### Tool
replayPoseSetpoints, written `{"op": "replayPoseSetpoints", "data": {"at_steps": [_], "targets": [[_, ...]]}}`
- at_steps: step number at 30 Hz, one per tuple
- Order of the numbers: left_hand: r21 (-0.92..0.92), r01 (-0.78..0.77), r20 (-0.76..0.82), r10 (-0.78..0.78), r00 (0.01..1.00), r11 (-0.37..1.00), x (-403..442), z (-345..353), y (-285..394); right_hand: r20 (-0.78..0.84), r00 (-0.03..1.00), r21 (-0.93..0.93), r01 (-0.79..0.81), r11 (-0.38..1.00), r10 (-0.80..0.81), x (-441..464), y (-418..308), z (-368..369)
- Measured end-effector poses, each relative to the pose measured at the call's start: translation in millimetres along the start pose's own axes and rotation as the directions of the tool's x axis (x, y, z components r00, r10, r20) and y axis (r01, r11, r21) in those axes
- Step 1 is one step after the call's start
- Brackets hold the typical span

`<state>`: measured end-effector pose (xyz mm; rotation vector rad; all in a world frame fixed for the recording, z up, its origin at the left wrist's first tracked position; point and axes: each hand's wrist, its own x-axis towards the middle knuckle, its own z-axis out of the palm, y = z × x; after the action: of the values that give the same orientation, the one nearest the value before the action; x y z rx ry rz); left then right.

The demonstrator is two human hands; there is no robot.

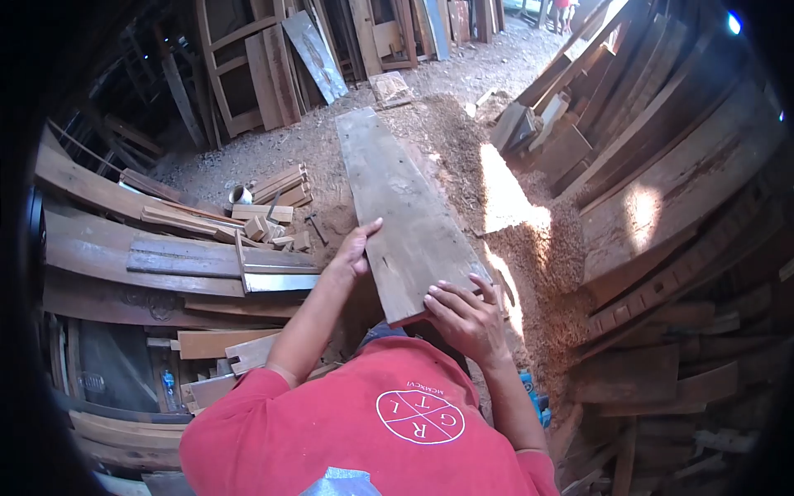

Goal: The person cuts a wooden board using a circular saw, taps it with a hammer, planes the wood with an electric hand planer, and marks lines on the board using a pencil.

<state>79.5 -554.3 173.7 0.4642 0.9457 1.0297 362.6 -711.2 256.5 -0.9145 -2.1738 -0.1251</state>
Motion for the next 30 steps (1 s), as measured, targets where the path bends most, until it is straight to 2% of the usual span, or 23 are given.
{"op": "replayPoseSetpoints", "data": {"at_steps": [2, 3, 4, 5, 6, 7, 8, 9, 10, 12, 14, 17, 18, 22, 23, 25, 26, 27, 28, 29, 30], "targets": [[-0.107, -0.066, 0.008, 0.067, 0.998, 0.992, 6.5, -7.7, -22.6, 0.161, 0.964, 0.084, -0.225, 0.971, 0.21, -1.1, -5.3, -17.0], [-0.144, -0.008, 0.026, 0.012, 1.0, 0.99, 4.3, -7.6, -27.7, 0.16, 0.934, 0.028, -0.328, 0.944, 0.32, -3.5, -9.2, -27.4], [-0.144, 0.005, 0.028, -0.001, 1.0, 0.99, 3.9, -5.6, -29.8, 0.166, 0.929, 0.023, -0.339, 0.94, 0.331, -15.9, -4.1, -16.5], [-0.125, -0.043, 0.063, 0.051, 0.997, 0.991, 4.9, -3.4, -30.8, 0.013, 0.794, 0.22, -0.595, 0.773, 0.607, -35.3, 5.2, 6.4], [-0.108, -0.087, 0.094, 0.097, 0.991, 0.99, 3.8, -4.3, -36.2, -0.068, 0.544, 0.44, -0.736, 0.515, 0.836, -42.3, 3.5, 14.0], [-0.108, -0.068, 0.093, 0.078, 0.993, 0.992, 5.2, -6.6, -42.9, 0.177, 0.271, 0.582, -0.804, 0.121, 0.946, -46.2, 7.3, 14.7], [-0.109, -0.051, 0.138, 0.066, 0.988, 0.993, 10.8, -6.5, -46.9, 0.175, 0.259, 0.579, -0.808, 0.113, 0.95, -54.7, 8.4, 18.2], [-0.111, -0.039, 0.183, 0.059, 0.981, 0.993, 14.5, -6.3, -50.3, 0.371, 0.212, 0.797, -0.573, -0.192, 0.904, -68.3, 14.5, 28.1], [-0.11, -0.036, 0.184, 0.056, 0.981, 0.993, 9.4, 0.5, -55.1, 0.546, 0.244, 0.834, -0.25, -0.492, 0.801, -79.8, 21.2, 37.5], [-0.004, -0.068, 0.12, 0.068, 0.991, 0.998, -2.2, 19.6, -71.4, 0.467, 0.194, 0.866, -0.299, -0.401, 0.863, -106.5, 23.9, 41.5], [-0.016, -0.072, 0.166, 0.073, 0.983, 0.997, -4.6, 24.4, -92.9, 0.392, 0.227, 0.9, -0.297, -0.32, 0.892, -115.4, 13.9, 24.6], [-0.036, -0.039, 0.184, 0.045, 0.982, 0.999, -14.4, 34.2, -118.2, 0.353, 0.224, 0.915, -0.285, -0.285, 0.909, -145.7, 2.4, 16.5], [-0.043, -0.029, 0.203, 0.037, 0.979, 0.999, -12.3, 36.8, -123.3, 0.362, 0.228, 0.91, -0.297, -0.29, 0.904, -148.3, 5.8, 17.5], [0.001, 0.05, 0.24, -0.049, 0.97, 0.999, 21.4, 34.7, -131.8, 0.396, 0.139, 0.89, -0.303, -0.342, 0.908, -167.3, 15.8, 33.3], [0.03, 0.019, 0.268, -0.026, 0.963, 0.999, 38.0, 29.5, -132.7, 0.413, 0.117, 0.881, -0.304, -0.363, 0.903, -166.3, 23.8, 39.9], [0.119, 0.027, 0.229, -0.054, 0.972, 0.993, 72.0, 21.2, -131.1, 0.469, 0.087, 0.837, -0.363, -0.41, 0.879, -172.8, 49.0, 59.1], [0.114, 0.107, 0.213, -0.13, 0.968, 0.988, 82.9, 20.6, -128.7, 0.438, 0.033, 0.822, -0.419, -0.385, 0.898, -172.2, 58.7, 68.2], [0.187, 0.207, 0.209, -0.245, 0.947, 0.96, 95.6, 16.4, -126.5, 0.404, -0.018, 0.801, -0.476, -0.363, 0.915, -172.6, 68.8, 75.1], [0.195, 0.282, 0.1, -0.305, 0.947, 0.94, 120.3, 5.2, -143.3, 0.422, -0.073, 0.73, -0.563, -0.387, 0.904, -178.8, 78.9, 77.2], [0.229, 0.174, 0.101, -0.201, 0.974, 0.958, 126.4, -0.8, -157.7, 0.438, -0.128, 0.649, -0.64, -0.412, 0.89, -186.7, 85.5, 77.3], [0.261, 0.061, 0.105, -0.091, 0.99, 0.963, 126.4, -2.8, -170.7, 0.431, -0.157, 0.646, -0.634, -0.425, 0.889, -194.8, 87.6, 76.0]]}}
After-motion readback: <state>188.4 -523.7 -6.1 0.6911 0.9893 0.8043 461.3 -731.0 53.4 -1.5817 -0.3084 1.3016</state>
